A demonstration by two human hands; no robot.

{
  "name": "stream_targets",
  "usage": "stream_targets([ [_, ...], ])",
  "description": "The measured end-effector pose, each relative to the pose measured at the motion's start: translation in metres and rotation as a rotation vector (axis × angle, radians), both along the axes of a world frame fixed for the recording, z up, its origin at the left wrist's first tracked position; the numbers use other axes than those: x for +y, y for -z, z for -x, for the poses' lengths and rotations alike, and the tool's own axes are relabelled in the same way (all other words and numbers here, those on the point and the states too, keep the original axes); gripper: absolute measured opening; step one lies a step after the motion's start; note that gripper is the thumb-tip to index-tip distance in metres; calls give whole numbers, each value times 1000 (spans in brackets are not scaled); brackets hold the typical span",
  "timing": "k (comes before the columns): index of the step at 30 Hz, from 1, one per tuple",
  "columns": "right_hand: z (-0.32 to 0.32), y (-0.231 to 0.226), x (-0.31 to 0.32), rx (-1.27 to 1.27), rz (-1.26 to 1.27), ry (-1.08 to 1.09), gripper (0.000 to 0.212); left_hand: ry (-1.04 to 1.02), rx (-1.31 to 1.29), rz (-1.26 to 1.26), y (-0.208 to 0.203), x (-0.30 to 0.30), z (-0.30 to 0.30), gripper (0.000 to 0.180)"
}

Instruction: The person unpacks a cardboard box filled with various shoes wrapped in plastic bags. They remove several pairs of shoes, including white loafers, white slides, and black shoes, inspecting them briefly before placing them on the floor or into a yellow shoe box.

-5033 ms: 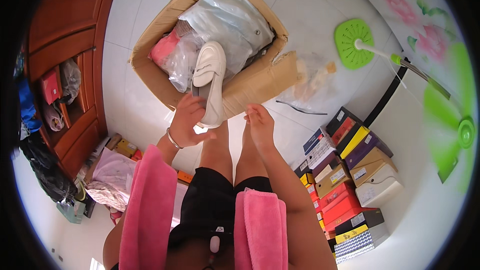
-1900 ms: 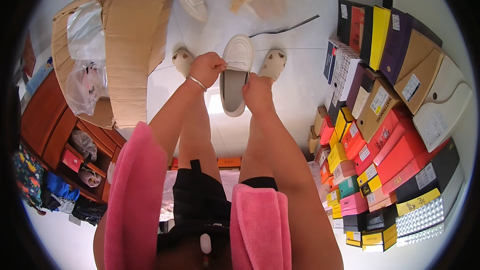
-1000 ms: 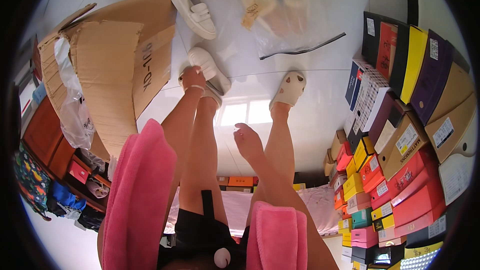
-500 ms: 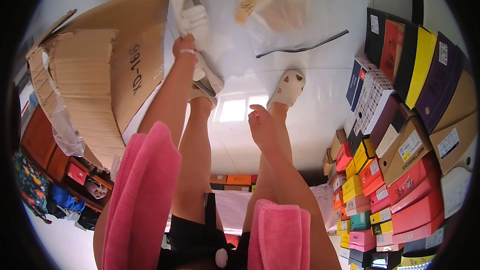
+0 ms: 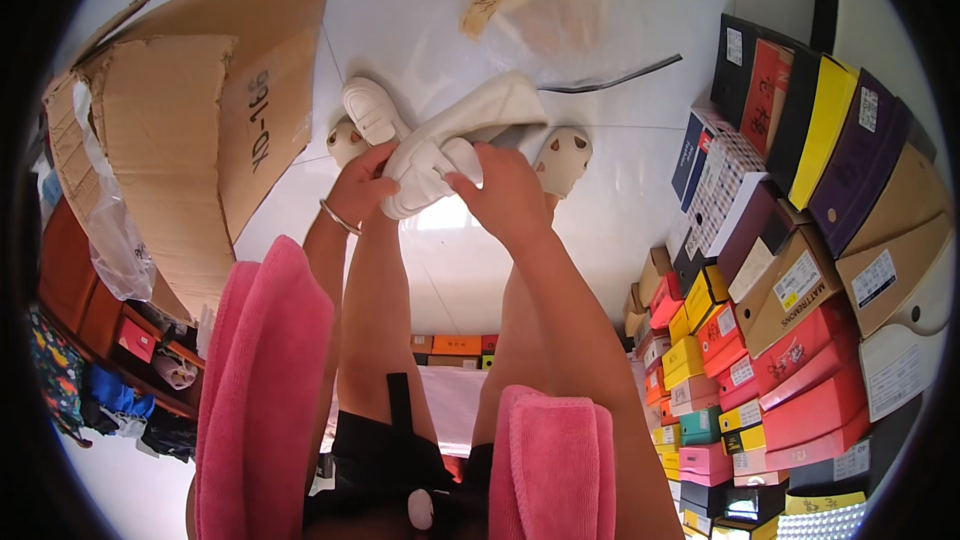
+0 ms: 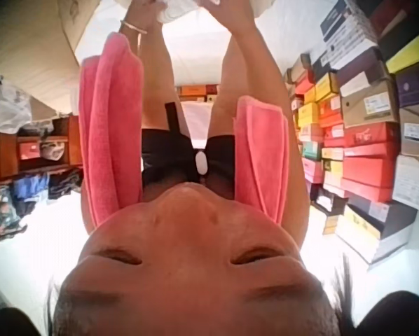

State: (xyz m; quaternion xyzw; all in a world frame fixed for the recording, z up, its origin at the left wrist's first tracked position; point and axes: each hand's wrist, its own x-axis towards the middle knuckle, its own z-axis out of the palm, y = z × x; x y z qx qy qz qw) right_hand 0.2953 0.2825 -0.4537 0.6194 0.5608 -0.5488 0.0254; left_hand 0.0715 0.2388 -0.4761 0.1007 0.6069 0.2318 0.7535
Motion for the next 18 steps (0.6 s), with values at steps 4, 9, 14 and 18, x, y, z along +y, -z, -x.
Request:
stream_targets([
  [4,0,-5,-3,10,57,-10,12,12,-4,-17,-4,24,5,48],
  [9,-3,10,-43,436,263,656,12,46,93,-167,-9,28,-5,38],
  [14,-2,11,-40,744,825,1257,38,-49,79,-101,13,20,-12,35],
  [18,20,2,-36,766,969,1448,48,-311,-312,-62,31,31,-15,53],
])
